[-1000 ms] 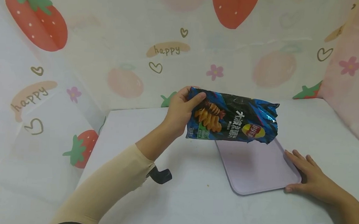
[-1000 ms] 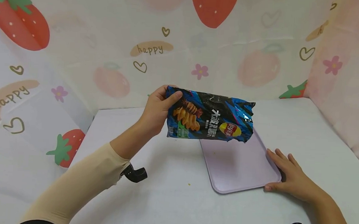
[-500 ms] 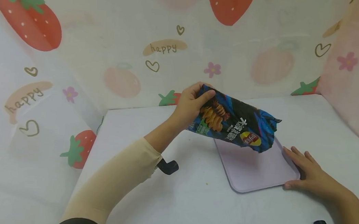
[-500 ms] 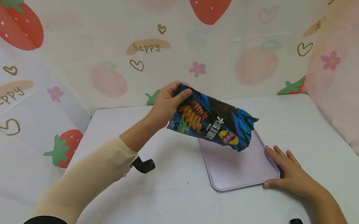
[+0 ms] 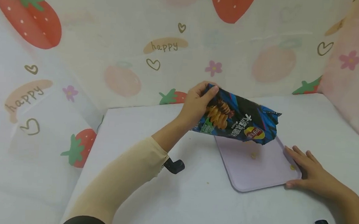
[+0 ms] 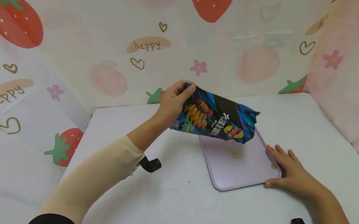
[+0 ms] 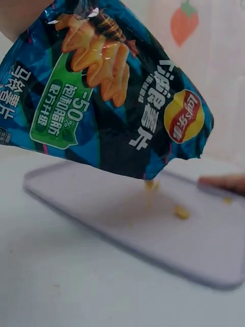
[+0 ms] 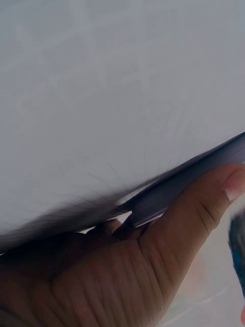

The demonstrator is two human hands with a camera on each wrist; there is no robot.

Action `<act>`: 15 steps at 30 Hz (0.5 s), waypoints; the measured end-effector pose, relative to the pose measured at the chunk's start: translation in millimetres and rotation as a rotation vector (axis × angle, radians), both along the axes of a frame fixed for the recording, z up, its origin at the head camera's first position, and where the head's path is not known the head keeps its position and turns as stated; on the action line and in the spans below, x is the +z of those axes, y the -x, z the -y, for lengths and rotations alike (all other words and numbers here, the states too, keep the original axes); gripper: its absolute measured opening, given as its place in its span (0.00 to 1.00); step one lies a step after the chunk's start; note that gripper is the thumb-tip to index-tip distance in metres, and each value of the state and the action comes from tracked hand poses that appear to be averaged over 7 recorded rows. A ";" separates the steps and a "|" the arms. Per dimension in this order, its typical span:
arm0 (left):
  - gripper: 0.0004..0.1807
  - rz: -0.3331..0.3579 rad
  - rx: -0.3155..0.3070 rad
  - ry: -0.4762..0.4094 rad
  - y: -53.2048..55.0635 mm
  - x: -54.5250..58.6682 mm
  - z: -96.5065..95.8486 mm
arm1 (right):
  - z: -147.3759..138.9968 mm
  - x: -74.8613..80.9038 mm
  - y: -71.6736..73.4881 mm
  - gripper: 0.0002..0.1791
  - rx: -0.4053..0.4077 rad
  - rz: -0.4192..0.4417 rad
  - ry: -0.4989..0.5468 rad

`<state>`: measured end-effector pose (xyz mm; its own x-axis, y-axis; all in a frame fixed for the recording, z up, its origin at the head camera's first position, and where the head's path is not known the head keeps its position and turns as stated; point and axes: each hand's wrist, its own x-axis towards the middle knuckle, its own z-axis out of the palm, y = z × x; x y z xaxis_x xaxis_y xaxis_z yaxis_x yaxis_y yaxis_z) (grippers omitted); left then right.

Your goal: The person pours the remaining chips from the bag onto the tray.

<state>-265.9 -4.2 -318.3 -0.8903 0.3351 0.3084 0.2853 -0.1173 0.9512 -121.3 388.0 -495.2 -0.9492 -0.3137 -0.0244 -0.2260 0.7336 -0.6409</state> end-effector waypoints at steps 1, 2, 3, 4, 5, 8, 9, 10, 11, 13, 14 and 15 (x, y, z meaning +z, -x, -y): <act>0.09 0.014 0.000 0.007 0.2 -3.5 -1.9 | -0.7 -0.2 -0.3 0.64 0.001 0.000 0.000; 0.09 0.024 0.001 0.003 0.3 -4.7 -3.2 | -1.3 -0.3 -0.7 0.64 0.001 0.001 -0.002; 0.10 0.019 0.005 -0.014 0.9 -5.4 -4.1 | -1.8 -0.2 -1.1 0.64 0.000 0.005 -0.003; 0.10 0.007 0.010 -0.042 1.7 -5.4 -4.4 | -2.0 -0.3 -0.9 0.64 0.002 0.006 -0.008; 0.10 0.010 0.016 -0.067 1.7 -5.2 -4.4 | -2.0 -0.2 -0.4 0.64 0.006 0.002 -0.012; 0.10 0.042 0.024 -0.080 -0.2 -11.5 -3.0 | -1.0 0.3 1.1 0.63 0.012 -0.009 -0.012; 0.10 0.058 0.027 -0.063 -1.4 -15.5 -2.5 | -0.5 0.6 1.5 0.64 0.016 -0.013 -0.014; 0.10 0.084 0.027 -0.046 -2.4 -19.3 -2.2 | -0.2 0.8 1.7 0.64 0.016 -0.019 -0.012; 0.10 0.101 0.028 -0.025 -3.8 -21.9 -2.0 | -0.1 1.1 1.5 0.64 0.015 -0.019 -0.009; 0.10 0.093 0.031 -0.015 -4.7 -22.4 -1.6 | -0.5 2.1 0.4 0.64 0.011 -0.009 -0.007; 0.10 0.080 0.040 -0.027 -4.3 -19.6 -1.9 | -0.8 2.7 0.0 0.64 0.010 -0.005 -0.012; 0.11 0.057 0.049 -0.044 -3.9 -15.9 -2.0 | -1.3 3.1 -0.2 0.65 0.010 -0.003 -0.017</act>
